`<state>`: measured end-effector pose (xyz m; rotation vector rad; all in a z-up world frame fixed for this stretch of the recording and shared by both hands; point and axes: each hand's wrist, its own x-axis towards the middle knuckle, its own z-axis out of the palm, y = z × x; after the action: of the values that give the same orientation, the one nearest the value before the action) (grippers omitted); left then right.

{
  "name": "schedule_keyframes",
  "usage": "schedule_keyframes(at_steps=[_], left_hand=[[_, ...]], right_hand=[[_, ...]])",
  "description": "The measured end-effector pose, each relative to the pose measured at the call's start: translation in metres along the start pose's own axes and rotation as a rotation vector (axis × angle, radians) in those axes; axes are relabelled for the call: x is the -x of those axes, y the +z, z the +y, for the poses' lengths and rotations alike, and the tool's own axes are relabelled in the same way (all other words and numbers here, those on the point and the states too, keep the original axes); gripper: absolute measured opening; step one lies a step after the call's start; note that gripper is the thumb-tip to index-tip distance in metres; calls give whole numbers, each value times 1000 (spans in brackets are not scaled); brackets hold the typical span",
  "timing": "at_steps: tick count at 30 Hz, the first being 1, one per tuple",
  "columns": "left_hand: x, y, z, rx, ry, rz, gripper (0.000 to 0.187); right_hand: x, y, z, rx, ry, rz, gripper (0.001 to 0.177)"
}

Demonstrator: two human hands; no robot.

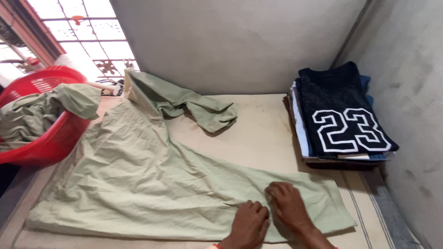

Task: The person folds a light green shirt on a flat surface, smoothing and aligning the fabric, then places it on a stack of folded clothes. They then pick up another light green shirt from a red basket and begin to unfold it.

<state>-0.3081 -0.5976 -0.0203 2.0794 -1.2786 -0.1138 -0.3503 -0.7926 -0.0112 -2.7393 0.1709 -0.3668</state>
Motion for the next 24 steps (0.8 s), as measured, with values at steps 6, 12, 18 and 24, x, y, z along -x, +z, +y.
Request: schedule_keyframes(at_steps=[6,12,18,24], left_hand=[[46,-49,-30,-41,-250,-27,26],[90,-100,-67,-270,-526,238,24],[132,-136,-92,-413,-774,362,25],[158,-159,-117,-388,-804,429,31]], right_hand=[[-31,-5,-21,37,190,-55,29],[-71,6,-61,-1,159,-169,23],[-61,41,-147,-328,-85,-158,36],[-37,72,-189,-272,-492,-267,38]])
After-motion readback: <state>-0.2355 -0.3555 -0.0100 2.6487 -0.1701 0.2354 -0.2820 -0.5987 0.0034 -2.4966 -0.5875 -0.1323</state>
